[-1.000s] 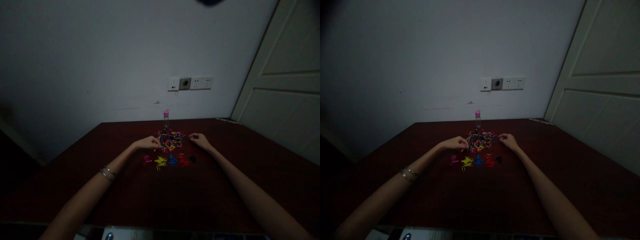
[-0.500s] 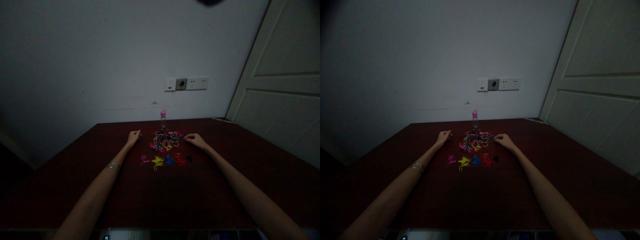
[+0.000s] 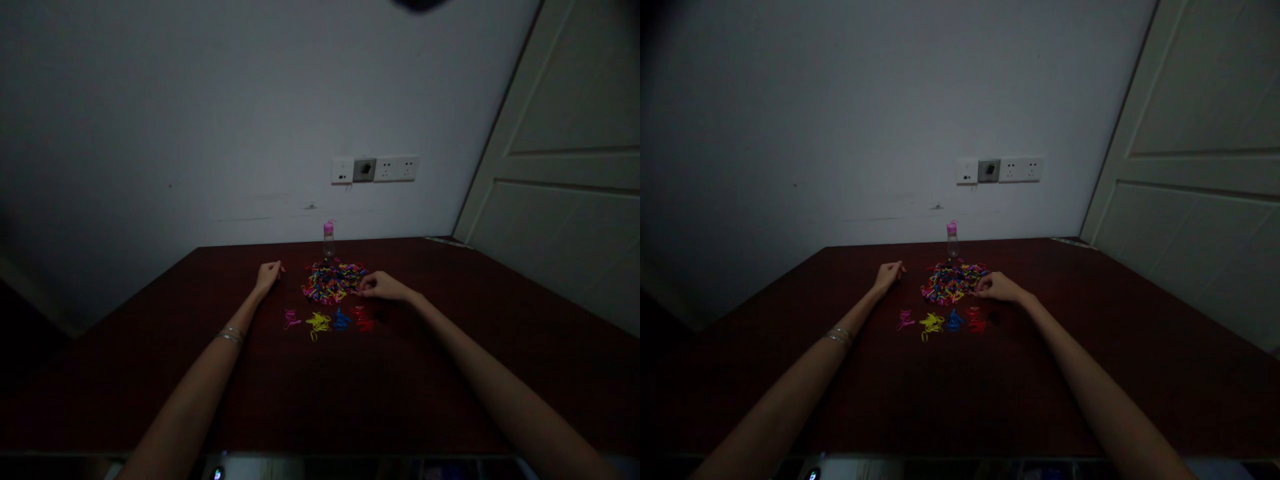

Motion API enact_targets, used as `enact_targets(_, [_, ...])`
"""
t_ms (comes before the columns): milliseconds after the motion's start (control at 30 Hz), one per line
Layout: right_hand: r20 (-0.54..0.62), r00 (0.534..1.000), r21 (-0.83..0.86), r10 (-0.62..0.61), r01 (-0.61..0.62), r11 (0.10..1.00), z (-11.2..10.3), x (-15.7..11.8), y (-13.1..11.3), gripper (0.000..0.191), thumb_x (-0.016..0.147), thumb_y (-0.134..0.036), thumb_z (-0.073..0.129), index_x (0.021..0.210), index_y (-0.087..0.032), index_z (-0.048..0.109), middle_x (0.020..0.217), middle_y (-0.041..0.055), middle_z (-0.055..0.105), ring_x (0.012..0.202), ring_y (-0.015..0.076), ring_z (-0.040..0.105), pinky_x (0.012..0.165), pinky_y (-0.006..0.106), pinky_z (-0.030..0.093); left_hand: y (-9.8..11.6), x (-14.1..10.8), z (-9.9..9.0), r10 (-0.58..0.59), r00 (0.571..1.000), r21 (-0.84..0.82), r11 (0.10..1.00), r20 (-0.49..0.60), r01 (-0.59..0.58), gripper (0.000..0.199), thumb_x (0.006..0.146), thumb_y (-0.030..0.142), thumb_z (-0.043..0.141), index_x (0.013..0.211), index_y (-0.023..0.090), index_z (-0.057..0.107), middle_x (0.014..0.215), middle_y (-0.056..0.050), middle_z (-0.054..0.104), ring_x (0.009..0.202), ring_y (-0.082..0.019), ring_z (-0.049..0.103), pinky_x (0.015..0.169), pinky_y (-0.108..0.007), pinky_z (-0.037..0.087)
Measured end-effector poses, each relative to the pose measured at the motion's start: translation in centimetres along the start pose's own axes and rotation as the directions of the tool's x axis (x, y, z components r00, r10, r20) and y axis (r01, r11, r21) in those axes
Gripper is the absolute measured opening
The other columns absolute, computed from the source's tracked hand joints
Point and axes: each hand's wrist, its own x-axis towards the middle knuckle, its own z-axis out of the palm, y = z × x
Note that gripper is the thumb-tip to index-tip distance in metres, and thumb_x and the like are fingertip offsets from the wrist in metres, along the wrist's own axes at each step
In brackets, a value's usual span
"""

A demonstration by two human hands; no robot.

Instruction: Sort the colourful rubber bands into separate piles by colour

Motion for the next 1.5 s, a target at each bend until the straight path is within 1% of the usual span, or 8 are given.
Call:
enact_targets(233, [-0.020,1.000,-0.064,-0.018,0.017,0.998,0.3,0.2,0.1,0.020,0.065,-0.026,0.055,0.073,-0.013,0.066,0.062,0.0008,0.057,0.056,0.0105,0.047,0.052,0.022,0.034,0.2,-0.3,0.0,0.015,1.000,0.020,1.000,-0.001,-0.015,0.039,0.073,0.045,0.042,0.057,0.014,0.058,0.038,0.003,0.042,0.038,-0.009,0.038,0.045,-0.021,0.029])
enact_targets(500, [-0.011,1.000,-0.031,-0.008,0.008,1.000,0.1,0.1,-0.4,0.017,0.064,-0.022,0.052,0.070,-0.013,0.065,0.062,0.0010,0.059,0.058,0.0111,0.049,0.054,0.022,0.036,0.1,-0.2,-0.1,0.008,1.000,0.020,1.000,0.005,-0.008,0.038,0.072,0.045,0.043,0.057,0.014,0.059,0.039,0.003,0.042,0.039,-0.009,0.039,0.045,-0.021,0.029])
enact_targets(633, [-0.008,1.000,0.006,0.006,-0.006,1.000,0.0,0.0,-0.6,0.017,0.065,-0.026,0.055,0.070,-0.012,0.064,0.062,0.0010,0.059,0.057,0.0107,0.048,0.054,0.022,0.036,-0.1,-0.1,-0.1,0.015,1.000,0.028,1.000,-0.001,-0.015,0.038,0.072,0.045,0.043,0.057,0.014,0.059,0.039,0.004,0.043,0.039,-0.009,0.039,0.045,-0.021,0.029])
enact_targets(833, [-0.024,1.000,-0.030,-0.002,0.001,1.000,0.6,0.3,-0.2,0.028,0.067,-0.040,0.059,0.072,-0.013,0.064,0.060,0.0005,0.056,0.055,0.0101,0.046,0.051,0.021,0.033,-0.1,-0.1,-0.1,0.029,1.000,0.051,0.998,0.000,-0.029,0.039,0.072,0.046,0.043,0.057,0.014,0.060,0.039,0.003,0.043,0.040,-0.009,0.040,0.046,-0.021,0.030])
enact_targets(1067, [-0.037,0.999,-0.042,-0.012,0.011,0.999,0.7,0.5,0.4,0.019,0.068,-0.029,0.056,0.072,-0.012,0.064,0.061,0.0007,0.056,0.056,0.0100,0.047,0.053,0.022,0.035,-0.4,0.1,-0.1,0.039,0.999,0.059,0.997,0.004,-0.039,0.038,0.073,0.044,0.042,0.057,0.014,0.060,0.040,0.003,0.043,0.041,-0.010,0.041,0.047,-0.021,0.031])
enact_targets(1267, [-0.084,0.996,0.039,-0.003,0.007,0.999,-0.1,0.5,0.5,0.020,0.067,-0.030,0.056,0.072,-0.012,0.063,0.063,0.0012,0.058,0.058,0.0108,0.050,0.055,0.022,0.037,-0.4,0.0,-0.1,0.035,0.999,0.058,0.998,0.006,-0.035,0.037,0.073,0.043,0.042,0.058,0.014,0.060,0.040,0.003,0.043,0.040,-0.009,0.040,0.046,-0.021,0.030])
enact_targets(1400, [-0.138,0.990,0.100,0.025,-0.011,0.995,0.0,0.3,-0.2,0.022,0.068,-0.033,0.057,0.072,-0.012,0.062,0.062,0.0018,0.058,0.057,0.0109,0.050,0.054,0.022,0.038,-0.2,-0.1,-0.1,0.029,1.000,0.055,0.998,0.001,-0.029,0.037,0.072,0.043,0.043,0.058,0.014,0.060,0.040,0.003,0.043,0.040,-0.009,0.040,0.045,-0.021,0.030])
enact_targets(1500, [-0.126,0.992,0.125,0.007,0.009,0.992,1.0,0.4,-1.8,0.022,0.069,-0.034,0.056,0.072,-0.013,0.062,0.062,0.0018,0.058,0.056,0.0106,0.050,0.052,0.022,0.037,-0.2,-0.2,-0.1,0.022,1.000,0.053,0.998,-0.001,-0.022,0.038,0.073,0.044,0.043,0.058,0.014,0.060,0.040,0.003,0.043,0.040,-0.009,0.039,0.044,-0.021,0.029])
